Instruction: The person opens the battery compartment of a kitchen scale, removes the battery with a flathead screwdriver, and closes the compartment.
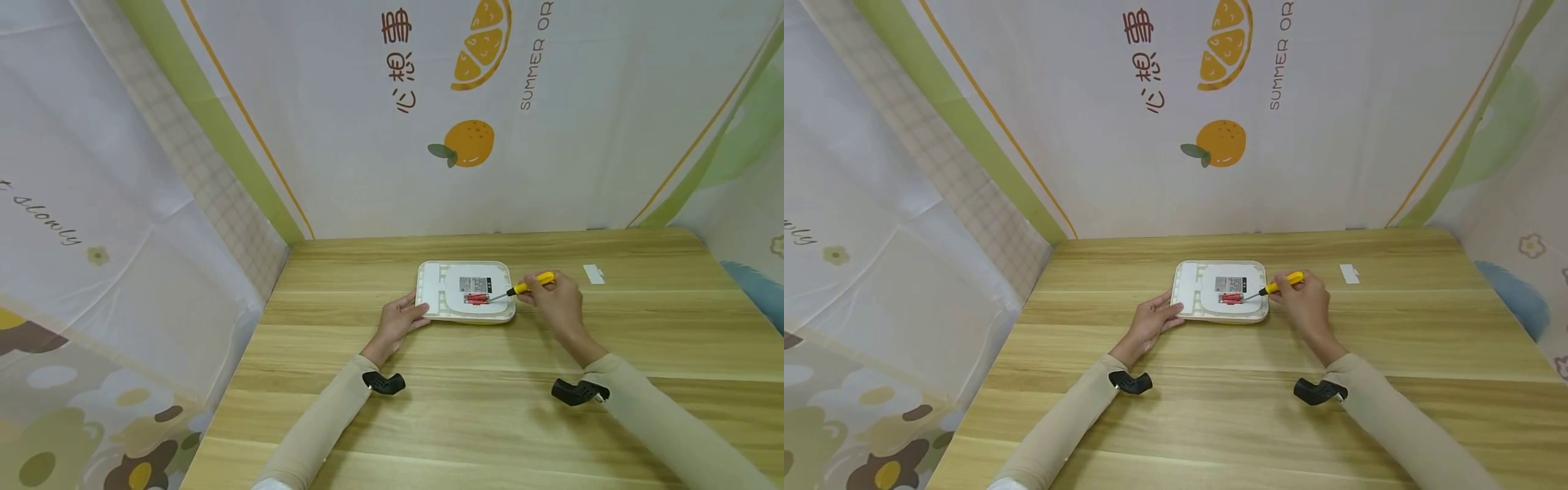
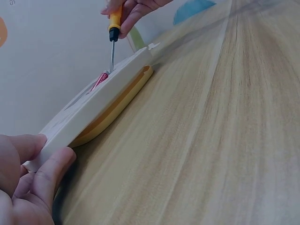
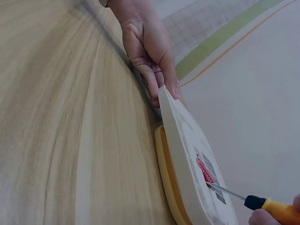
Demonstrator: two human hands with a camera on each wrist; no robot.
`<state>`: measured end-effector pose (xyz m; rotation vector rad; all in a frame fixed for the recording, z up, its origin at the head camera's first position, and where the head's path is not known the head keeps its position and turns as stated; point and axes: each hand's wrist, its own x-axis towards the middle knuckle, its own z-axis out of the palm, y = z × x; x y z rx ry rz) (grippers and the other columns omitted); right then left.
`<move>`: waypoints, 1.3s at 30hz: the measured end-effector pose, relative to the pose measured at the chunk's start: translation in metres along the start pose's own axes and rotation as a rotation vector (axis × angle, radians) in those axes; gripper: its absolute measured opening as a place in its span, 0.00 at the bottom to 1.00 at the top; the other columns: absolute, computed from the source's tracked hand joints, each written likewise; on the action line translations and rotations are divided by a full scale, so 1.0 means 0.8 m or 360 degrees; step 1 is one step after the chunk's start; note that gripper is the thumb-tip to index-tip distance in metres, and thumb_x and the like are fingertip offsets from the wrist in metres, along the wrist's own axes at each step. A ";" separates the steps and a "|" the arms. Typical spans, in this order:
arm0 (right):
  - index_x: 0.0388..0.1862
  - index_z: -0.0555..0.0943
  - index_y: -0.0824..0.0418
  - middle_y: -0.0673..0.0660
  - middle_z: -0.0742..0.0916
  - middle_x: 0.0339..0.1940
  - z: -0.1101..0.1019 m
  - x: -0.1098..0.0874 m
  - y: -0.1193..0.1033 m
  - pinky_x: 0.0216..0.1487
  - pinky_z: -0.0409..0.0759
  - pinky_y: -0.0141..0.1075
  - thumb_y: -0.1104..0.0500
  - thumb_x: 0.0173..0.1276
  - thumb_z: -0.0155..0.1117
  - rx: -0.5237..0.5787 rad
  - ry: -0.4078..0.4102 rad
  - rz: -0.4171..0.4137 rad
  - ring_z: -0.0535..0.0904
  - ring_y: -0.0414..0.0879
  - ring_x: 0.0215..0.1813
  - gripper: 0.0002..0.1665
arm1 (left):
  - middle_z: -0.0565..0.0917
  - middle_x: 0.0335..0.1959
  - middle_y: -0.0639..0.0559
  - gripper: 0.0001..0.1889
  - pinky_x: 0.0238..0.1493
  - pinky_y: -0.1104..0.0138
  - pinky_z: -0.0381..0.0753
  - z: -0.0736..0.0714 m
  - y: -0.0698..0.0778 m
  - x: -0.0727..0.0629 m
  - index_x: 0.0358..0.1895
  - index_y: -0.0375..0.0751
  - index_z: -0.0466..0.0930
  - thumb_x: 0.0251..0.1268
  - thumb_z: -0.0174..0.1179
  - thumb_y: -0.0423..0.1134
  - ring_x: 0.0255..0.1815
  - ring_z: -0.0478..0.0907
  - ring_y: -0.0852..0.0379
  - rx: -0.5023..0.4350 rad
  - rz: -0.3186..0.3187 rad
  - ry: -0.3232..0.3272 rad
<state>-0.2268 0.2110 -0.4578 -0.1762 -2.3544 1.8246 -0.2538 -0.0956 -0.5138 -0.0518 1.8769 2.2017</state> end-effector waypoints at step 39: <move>0.46 0.79 0.76 0.73 0.88 0.38 0.031 -0.001 -0.011 0.27 0.88 0.28 0.58 0.76 0.64 -0.0527 0.0152 -0.0654 0.89 0.61 0.34 0.17 | 0.74 0.66 0.26 0.30 0.55 0.63 0.88 -0.003 0.000 0.004 0.76 0.29 0.62 0.74 0.60 0.28 0.35 0.84 0.61 0.0002 -0.0033 -0.0017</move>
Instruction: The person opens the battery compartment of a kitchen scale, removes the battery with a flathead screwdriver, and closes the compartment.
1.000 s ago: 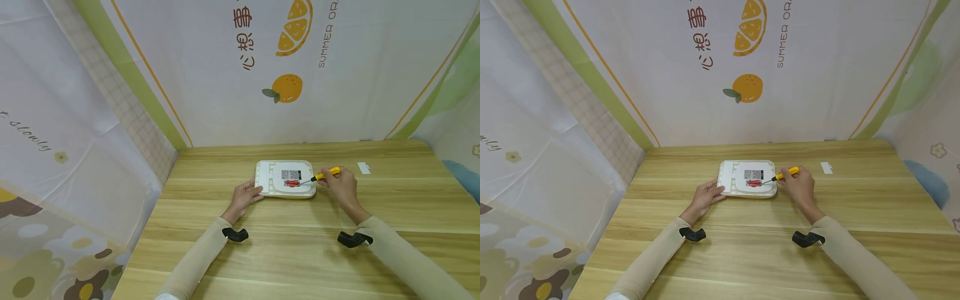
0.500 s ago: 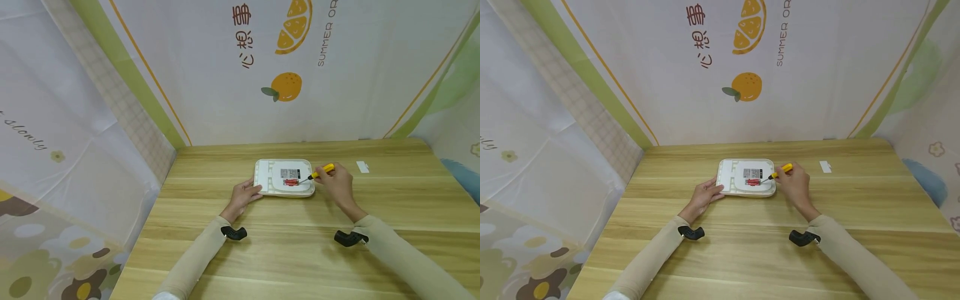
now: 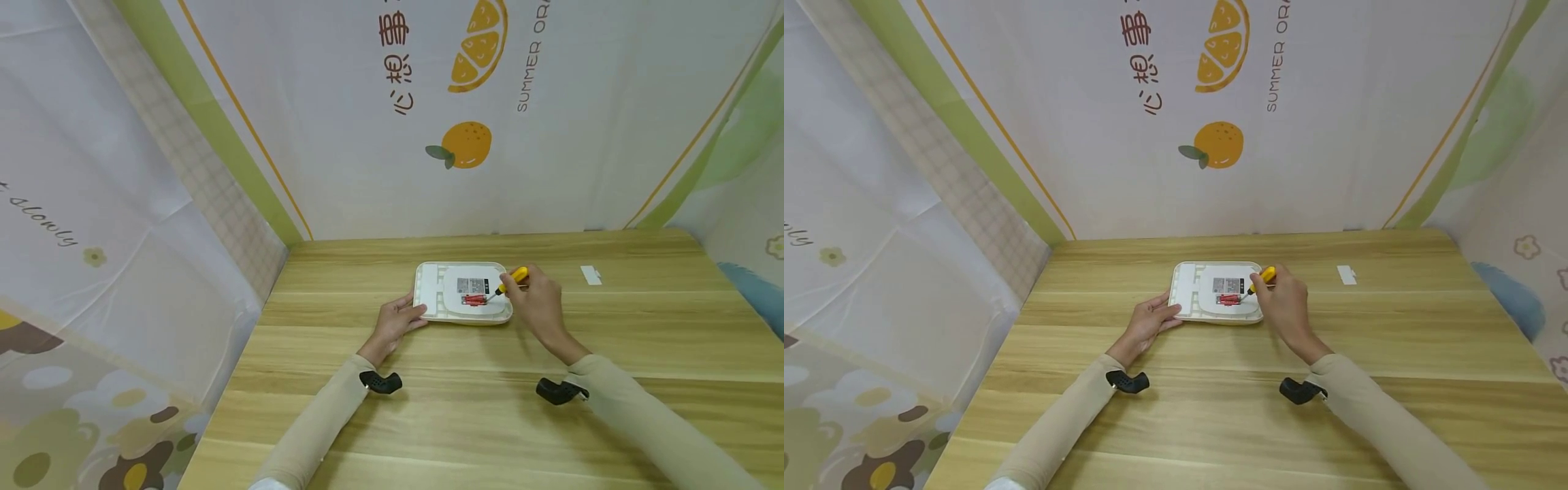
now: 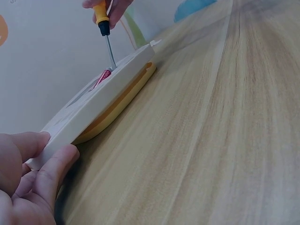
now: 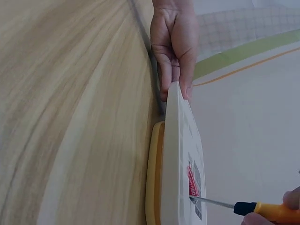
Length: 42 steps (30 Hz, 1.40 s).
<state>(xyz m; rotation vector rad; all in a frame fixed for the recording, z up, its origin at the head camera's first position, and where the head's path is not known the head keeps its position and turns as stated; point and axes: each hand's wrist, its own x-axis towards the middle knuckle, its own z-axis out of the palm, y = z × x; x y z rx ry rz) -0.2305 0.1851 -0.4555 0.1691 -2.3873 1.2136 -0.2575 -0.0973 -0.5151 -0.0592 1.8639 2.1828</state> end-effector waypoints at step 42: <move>0.61 0.71 0.78 0.75 0.85 0.54 -0.015 -0.003 0.037 0.45 0.90 0.37 0.53 0.79 0.60 0.0583 -0.0058 0.0773 0.90 0.40 0.36 0.28 | 0.72 0.69 0.26 0.31 0.54 0.62 0.89 -0.003 0.005 0.000 0.75 0.26 0.61 0.73 0.61 0.27 0.39 0.86 0.58 0.0009 -0.0002 -0.0006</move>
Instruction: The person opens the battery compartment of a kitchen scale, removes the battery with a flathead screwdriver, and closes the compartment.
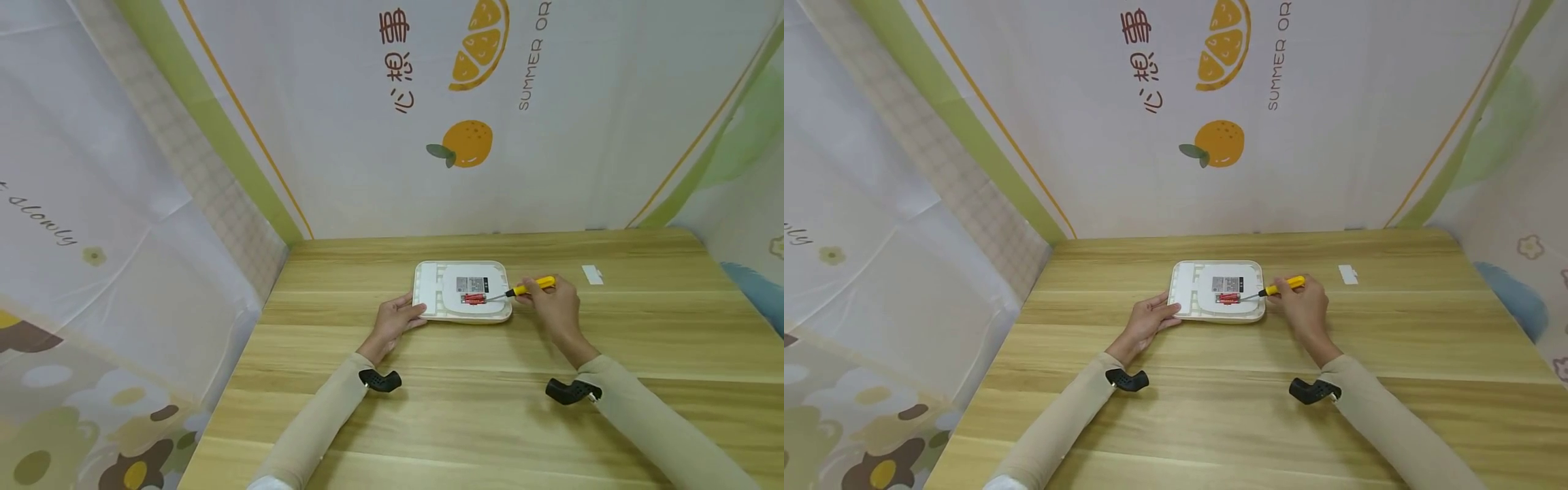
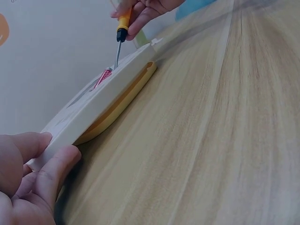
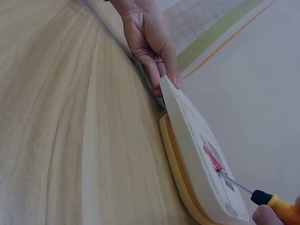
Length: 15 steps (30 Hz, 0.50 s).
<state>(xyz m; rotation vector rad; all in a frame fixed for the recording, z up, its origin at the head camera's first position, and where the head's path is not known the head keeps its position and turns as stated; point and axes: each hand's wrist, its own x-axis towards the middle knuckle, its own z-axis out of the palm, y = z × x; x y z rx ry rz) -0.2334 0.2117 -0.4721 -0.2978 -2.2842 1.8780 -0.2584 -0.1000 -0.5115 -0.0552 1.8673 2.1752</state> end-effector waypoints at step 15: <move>0.51 0.73 0.71 0.47 0.91 0.31 -0.005 0.007 0.022 0.48 0.89 0.35 0.61 0.75 0.64 0.0702 -0.0034 0.0220 0.90 0.40 0.34 0.15 | 0.72 0.70 0.28 0.30 0.53 0.62 0.90 0.001 -0.001 -0.002 0.74 0.25 0.63 0.72 0.62 0.27 0.36 0.86 0.60 0.0006 0.0011 0.0027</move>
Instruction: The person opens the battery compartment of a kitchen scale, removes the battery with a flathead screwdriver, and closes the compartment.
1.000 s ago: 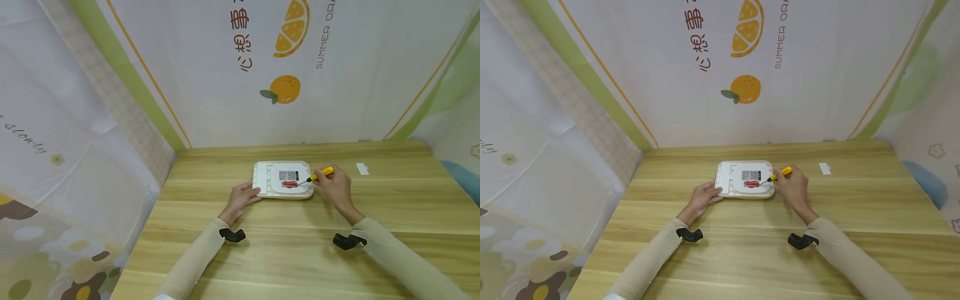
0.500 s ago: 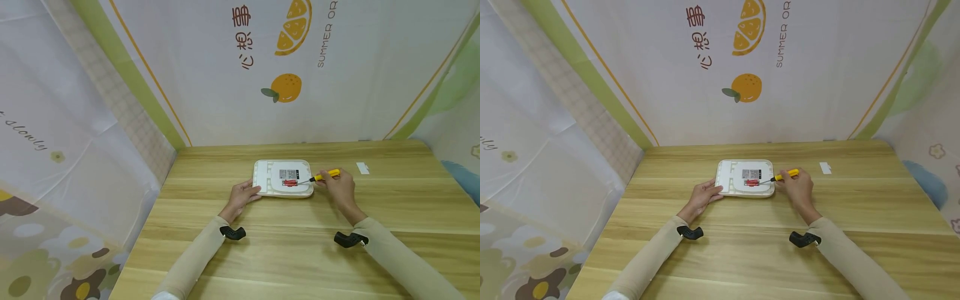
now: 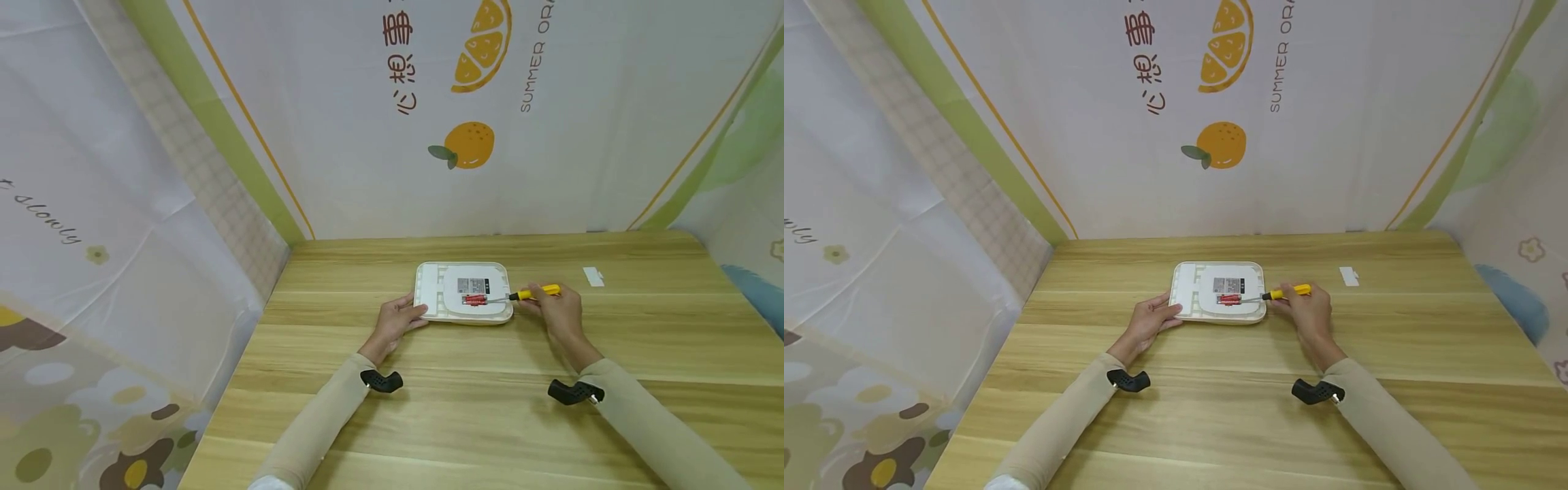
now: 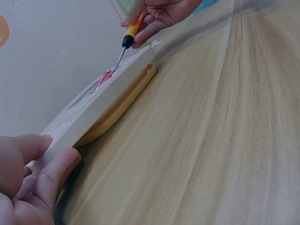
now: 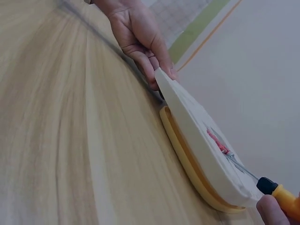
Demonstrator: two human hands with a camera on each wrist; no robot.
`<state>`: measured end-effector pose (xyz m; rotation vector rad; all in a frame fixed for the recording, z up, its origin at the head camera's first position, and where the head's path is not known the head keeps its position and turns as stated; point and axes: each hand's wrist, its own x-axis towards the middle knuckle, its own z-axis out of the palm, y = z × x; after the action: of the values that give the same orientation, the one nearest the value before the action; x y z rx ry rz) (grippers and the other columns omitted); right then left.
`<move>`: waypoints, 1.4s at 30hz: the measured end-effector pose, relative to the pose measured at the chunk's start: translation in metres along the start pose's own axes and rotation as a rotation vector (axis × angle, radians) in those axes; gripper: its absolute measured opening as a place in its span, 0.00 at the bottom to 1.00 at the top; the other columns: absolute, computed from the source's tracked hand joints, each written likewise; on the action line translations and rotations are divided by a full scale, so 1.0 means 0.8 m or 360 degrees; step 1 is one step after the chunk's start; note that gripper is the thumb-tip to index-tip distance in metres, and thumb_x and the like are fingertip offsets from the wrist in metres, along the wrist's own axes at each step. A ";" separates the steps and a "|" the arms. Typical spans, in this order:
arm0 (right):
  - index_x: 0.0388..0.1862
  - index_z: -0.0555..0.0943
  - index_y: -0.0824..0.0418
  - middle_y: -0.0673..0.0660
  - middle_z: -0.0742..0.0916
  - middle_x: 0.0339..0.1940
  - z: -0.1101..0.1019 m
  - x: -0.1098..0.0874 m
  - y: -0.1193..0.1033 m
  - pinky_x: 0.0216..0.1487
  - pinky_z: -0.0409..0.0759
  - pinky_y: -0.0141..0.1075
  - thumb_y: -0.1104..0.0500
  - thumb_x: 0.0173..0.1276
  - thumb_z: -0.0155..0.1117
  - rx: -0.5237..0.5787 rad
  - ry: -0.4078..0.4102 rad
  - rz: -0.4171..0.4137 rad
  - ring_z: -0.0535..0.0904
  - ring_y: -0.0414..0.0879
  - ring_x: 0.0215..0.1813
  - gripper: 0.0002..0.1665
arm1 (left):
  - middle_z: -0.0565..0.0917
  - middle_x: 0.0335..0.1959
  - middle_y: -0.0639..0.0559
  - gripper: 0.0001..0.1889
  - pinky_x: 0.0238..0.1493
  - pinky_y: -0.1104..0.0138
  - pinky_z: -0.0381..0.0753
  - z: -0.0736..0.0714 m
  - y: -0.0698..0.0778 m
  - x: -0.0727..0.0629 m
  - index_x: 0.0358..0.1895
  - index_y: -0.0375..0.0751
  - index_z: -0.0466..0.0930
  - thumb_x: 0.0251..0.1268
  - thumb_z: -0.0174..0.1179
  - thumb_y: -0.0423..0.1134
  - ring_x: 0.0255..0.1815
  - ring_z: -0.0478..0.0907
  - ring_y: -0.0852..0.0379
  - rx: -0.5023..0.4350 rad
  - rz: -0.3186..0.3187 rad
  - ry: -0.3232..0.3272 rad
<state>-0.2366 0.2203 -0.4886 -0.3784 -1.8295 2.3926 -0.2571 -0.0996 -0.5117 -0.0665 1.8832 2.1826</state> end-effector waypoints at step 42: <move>0.51 0.72 0.66 0.48 0.89 0.33 -0.102 0.011 -0.070 0.47 0.88 0.31 0.62 0.74 0.65 0.0284 0.0115 0.0089 0.90 0.42 0.36 0.14 | 0.70 0.72 0.29 0.31 0.55 0.61 0.89 0.004 -0.006 0.001 0.75 0.27 0.62 0.73 0.61 0.28 0.37 0.84 0.62 -0.0065 0.0036 0.0006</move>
<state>-0.2274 0.3133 -0.4560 -0.4961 -1.5807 2.5185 -0.2561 -0.0957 -0.5157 -0.0574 1.8500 2.2376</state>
